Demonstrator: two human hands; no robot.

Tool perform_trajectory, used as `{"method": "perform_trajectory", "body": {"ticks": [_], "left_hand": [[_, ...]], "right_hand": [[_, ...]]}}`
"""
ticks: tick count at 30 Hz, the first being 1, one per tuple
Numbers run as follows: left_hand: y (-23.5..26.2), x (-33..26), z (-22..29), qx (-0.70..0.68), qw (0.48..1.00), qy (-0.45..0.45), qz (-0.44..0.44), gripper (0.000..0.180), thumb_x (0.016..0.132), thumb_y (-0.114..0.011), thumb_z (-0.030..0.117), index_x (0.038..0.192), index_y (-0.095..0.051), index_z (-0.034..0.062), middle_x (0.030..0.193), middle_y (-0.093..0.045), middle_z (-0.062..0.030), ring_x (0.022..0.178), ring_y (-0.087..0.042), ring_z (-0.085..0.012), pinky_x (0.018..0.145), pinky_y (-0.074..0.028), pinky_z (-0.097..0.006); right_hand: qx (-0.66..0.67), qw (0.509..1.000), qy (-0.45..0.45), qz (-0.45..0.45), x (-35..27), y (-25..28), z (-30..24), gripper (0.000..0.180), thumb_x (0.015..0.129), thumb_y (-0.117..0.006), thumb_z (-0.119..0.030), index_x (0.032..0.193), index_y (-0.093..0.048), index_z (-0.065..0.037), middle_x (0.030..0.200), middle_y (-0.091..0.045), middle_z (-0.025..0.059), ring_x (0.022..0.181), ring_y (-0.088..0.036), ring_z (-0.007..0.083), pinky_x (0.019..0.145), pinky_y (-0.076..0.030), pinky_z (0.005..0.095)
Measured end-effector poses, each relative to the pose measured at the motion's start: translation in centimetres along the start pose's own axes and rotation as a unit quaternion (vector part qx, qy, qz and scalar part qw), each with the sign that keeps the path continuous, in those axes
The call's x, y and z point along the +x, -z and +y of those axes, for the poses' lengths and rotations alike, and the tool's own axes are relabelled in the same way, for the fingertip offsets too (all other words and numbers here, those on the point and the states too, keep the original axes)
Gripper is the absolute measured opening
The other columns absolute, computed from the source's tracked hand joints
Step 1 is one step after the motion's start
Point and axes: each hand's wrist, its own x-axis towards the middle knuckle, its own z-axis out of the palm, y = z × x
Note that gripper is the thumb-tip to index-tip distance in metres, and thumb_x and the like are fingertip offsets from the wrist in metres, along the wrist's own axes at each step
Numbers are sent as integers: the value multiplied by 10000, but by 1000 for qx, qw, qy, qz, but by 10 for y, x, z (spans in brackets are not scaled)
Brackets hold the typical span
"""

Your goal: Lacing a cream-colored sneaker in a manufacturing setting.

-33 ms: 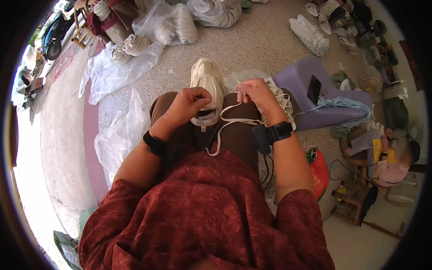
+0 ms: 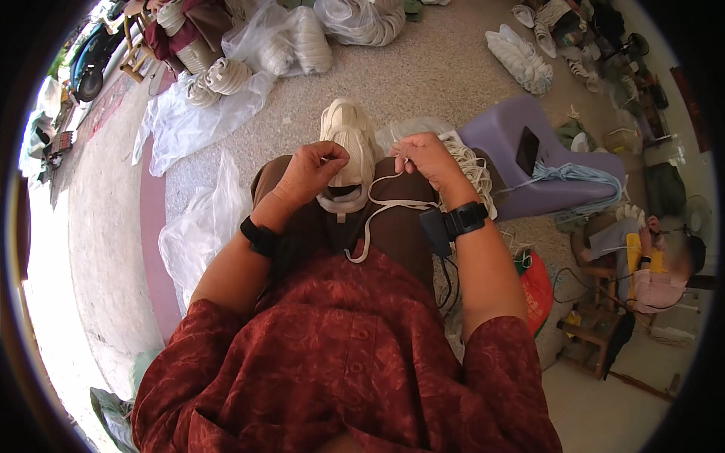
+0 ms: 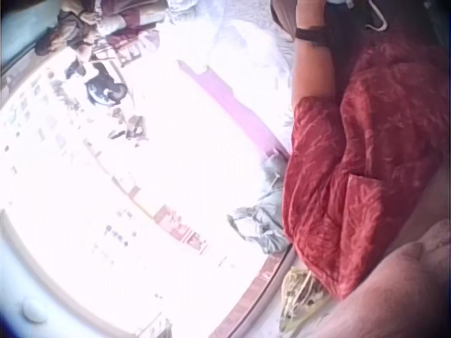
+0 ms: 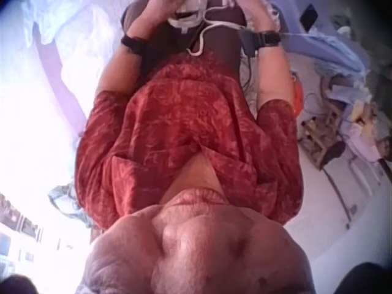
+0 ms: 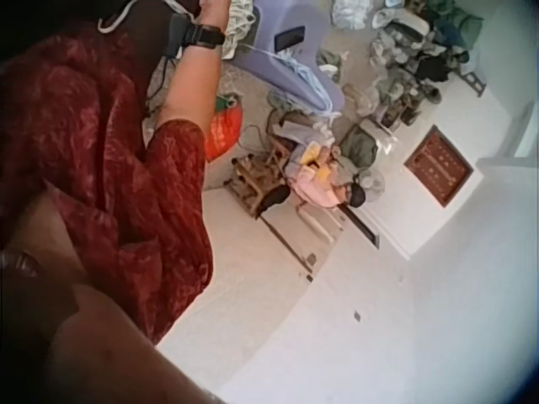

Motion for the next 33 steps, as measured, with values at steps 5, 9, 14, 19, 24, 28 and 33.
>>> {"method": "perform_trajectory", "body": {"ticks": [5, 9, 14, 19, 24, 28, 33], "left_hand": [[-4, 15, -21, 276, 928, -194, 159, 272, 712, -628, 93, 972, -601, 16, 1038, -599, -118, 984, -537, -310, 844, -440, -349], [-24, 6, -23, 401, 893, -158, 130, 330, 768, -542, 135, 1083, -557, 36, 1188, -530, -94, 1097, -472, -299, 881, -411, -432], [-32, 3, -23, 464, 865, -162, 96, 438, 756, -512, 175, 1159, -520, 2, 1250, -480, -122, 1122, -452, -283, 857, -383, -428], [-41, -6, -17, 519, 840, -151, 53, 499, 746, -513, 211, 1173, -499, -46, 1267, -439, -180, 1109, -428, -298, 834, -380, -414], [-52, -10, -21, 551, 818, -157, 42, 518, 750, -503, 244, 1156, -503, -78, 1253, -424, -236, 1062, -425, -324, 817, -377, -398], [-48, -12, -16, 558, 813, -164, 41, 501, 750, -499, 239, 1136, -517, -79, 1248, -424, -238, 1041, -428, -313, 819, -379, -392], [-38, -11, -23, 526, 829, -185, 30, 459, 747, -501, 217, 1111, -535, -60, 1240, -435, -206, 1029, -433, -283, 821, -382, -381]], "right_hand": [[-100, 994, 23, 24, 38, -20, 1, 179, 795, -563, -104, 683, -607, 27, 473, -498, 25, 449, -453, 90, 440, -350, 246], [-127, 991, 9, 40, 61, -34, -4, 137, 778, -566, -76, 687, -605, 19, 499, -501, 19, 455, -454, 97, 441, -366, 262], [-169, 985, 13, 13, 82, -35, 6, 121, 763, -580, -82, 694, -591, 17, 549, -520, 36, 479, -464, 112, 457, -389, 278], [-287, 957, 42, -17, 85, -41, 7, 91, 729, -544, -60, 679, -558, 15, 603, -513, 104, 584, -493, 170, 544, -416, 325], [-307, 949, 47, -45, 83, -45, 6, 83, 725, -540, -51, 672, -521, 10, 607, -483, 89, 605, -460, 160, 564, -400, 314], [-282, 956, 73, -40, 80, -45, 13, 90, 732, -523, -42, 666, -484, 4, 602, -453, 50, 610, -429, 127, 557, -386, 291], [-260, 963, 31, -56, 84, -46, 12, 76, 725, -513, -46, 673, -477, -3, 602, -434, 43, 614, -409, 120, 554, -377, 284]]}}
